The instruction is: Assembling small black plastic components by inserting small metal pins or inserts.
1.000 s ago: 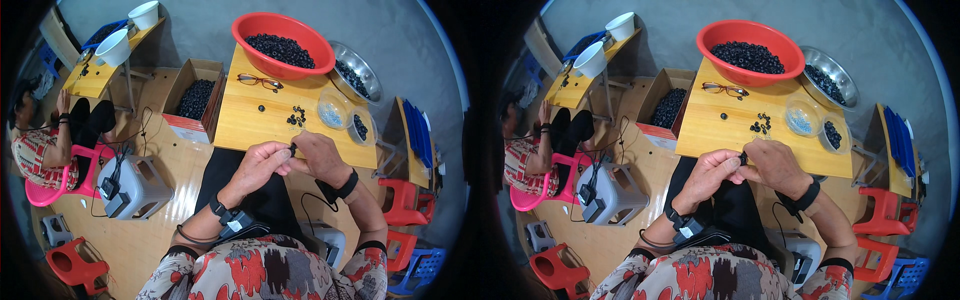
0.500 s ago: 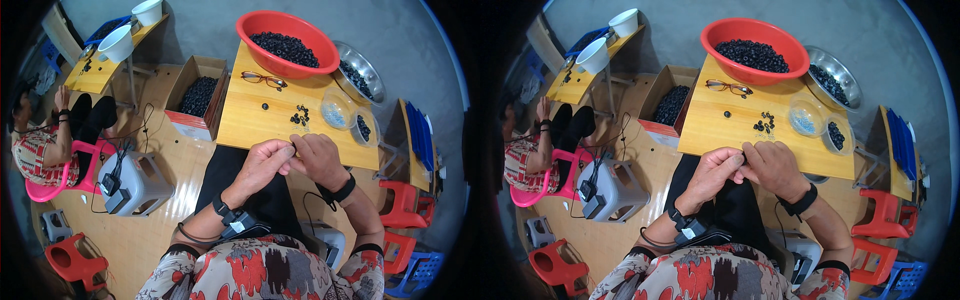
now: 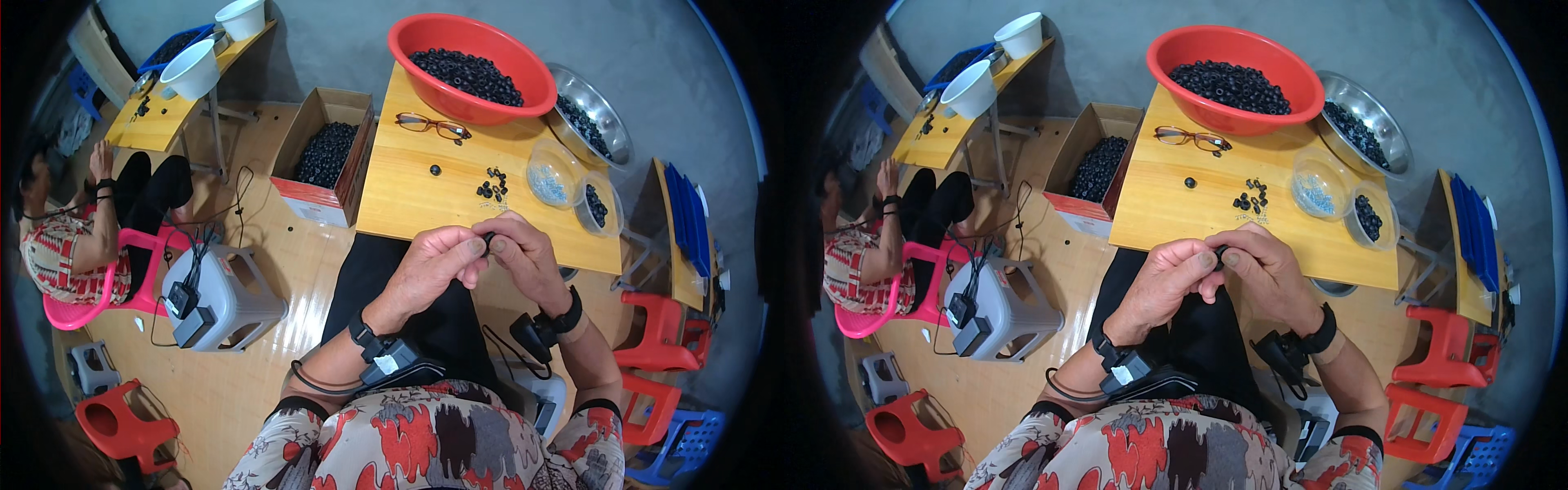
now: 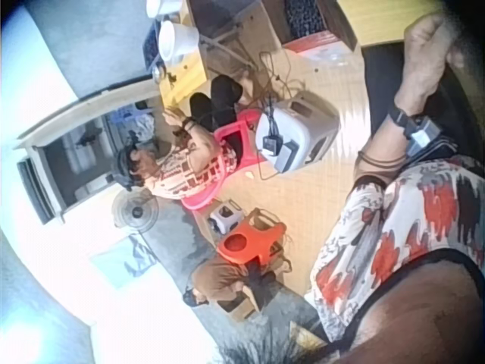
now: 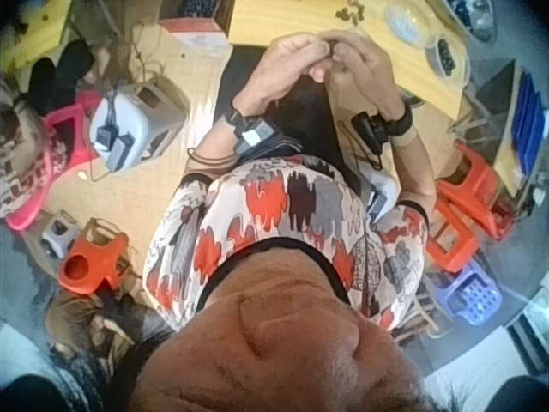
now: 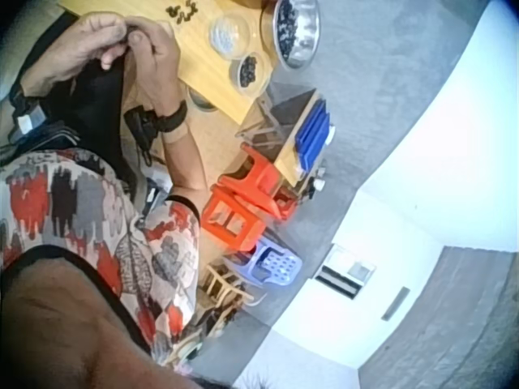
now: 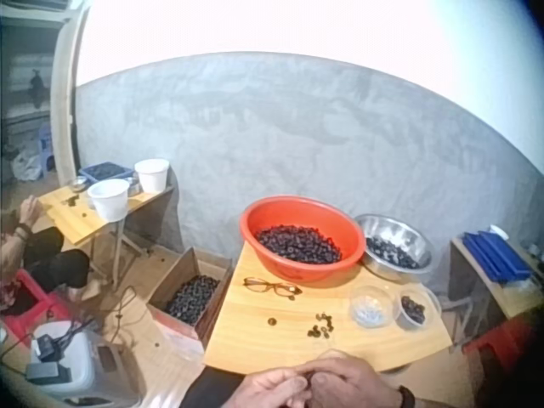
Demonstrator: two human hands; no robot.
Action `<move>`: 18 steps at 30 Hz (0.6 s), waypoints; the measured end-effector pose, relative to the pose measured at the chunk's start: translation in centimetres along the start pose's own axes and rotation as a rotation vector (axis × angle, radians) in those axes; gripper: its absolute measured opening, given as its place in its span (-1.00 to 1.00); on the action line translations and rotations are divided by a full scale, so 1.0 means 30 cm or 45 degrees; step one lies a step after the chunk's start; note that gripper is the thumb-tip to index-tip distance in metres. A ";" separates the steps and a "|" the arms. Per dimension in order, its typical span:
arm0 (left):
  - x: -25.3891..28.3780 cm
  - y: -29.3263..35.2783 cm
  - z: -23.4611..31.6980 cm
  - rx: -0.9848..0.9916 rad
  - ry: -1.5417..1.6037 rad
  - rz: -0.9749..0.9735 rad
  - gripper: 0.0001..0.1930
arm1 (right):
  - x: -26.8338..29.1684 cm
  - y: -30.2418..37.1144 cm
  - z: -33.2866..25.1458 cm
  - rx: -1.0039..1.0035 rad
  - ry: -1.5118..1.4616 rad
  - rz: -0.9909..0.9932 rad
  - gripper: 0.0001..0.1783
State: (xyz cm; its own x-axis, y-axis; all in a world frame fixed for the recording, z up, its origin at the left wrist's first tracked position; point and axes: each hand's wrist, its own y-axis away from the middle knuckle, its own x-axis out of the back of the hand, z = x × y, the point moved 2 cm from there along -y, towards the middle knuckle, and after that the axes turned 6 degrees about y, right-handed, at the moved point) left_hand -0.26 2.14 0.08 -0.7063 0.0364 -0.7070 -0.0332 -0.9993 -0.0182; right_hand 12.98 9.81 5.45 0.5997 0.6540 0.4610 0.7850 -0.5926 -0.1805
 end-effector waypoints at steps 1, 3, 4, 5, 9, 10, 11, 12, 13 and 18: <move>-0.002 0.000 0.002 0.004 -0.002 -0.002 -0.79 | 0.001 0.002 0.004 -0.001 -0.001 0.004 -0.77; -0.005 0.000 0.001 0.085 0.107 0.051 -0.80 | 0.007 0.003 0.015 -0.112 -0.136 0.023 -0.79; -0.004 0.001 0.001 0.089 0.105 0.049 -0.80 | 0.012 0.002 0.013 -0.113 -0.138 0.028 -0.79; -0.002 0.001 0.002 0.092 0.163 0.058 -0.80 | 0.020 -0.001 0.005 -0.112 -0.087 0.047 -0.80; 0.013 0.002 0.003 0.076 0.248 0.086 -0.78 | 0.045 -0.006 -0.019 -0.054 0.109 0.076 -0.82; 0.013 0.001 0.002 0.078 0.245 0.081 -0.78 | 0.048 -0.007 -0.021 -0.053 0.109 0.082 -0.82; 0.014 0.000 0.002 0.060 0.232 0.095 -0.78 | 0.050 -0.009 -0.028 0.043 0.160 0.078 -0.82; 0.014 0.000 0.002 0.041 0.219 0.108 -0.78 | 0.050 -0.010 -0.034 0.139 0.212 0.074 -0.83; 0.013 0.000 0.003 0.044 0.217 0.104 -0.78 | 0.050 -0.012 -0.037 0.138 0.213 0.080 -0.83; 0.004 0.001 0.005 0.000 0.194 0.076 -0.78 | 0.044 -0.018 -0.056 0.215 0.329 0.075 -0.82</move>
State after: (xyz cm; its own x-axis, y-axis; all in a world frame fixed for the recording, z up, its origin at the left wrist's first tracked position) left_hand -0.44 2.12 0.12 -0.5915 -0.0251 -0.8059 0.0056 -0.9996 0.0270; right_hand 13.09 10.20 7.62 0.6026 0.4666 0.6474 0.7777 -0.5256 -0.3450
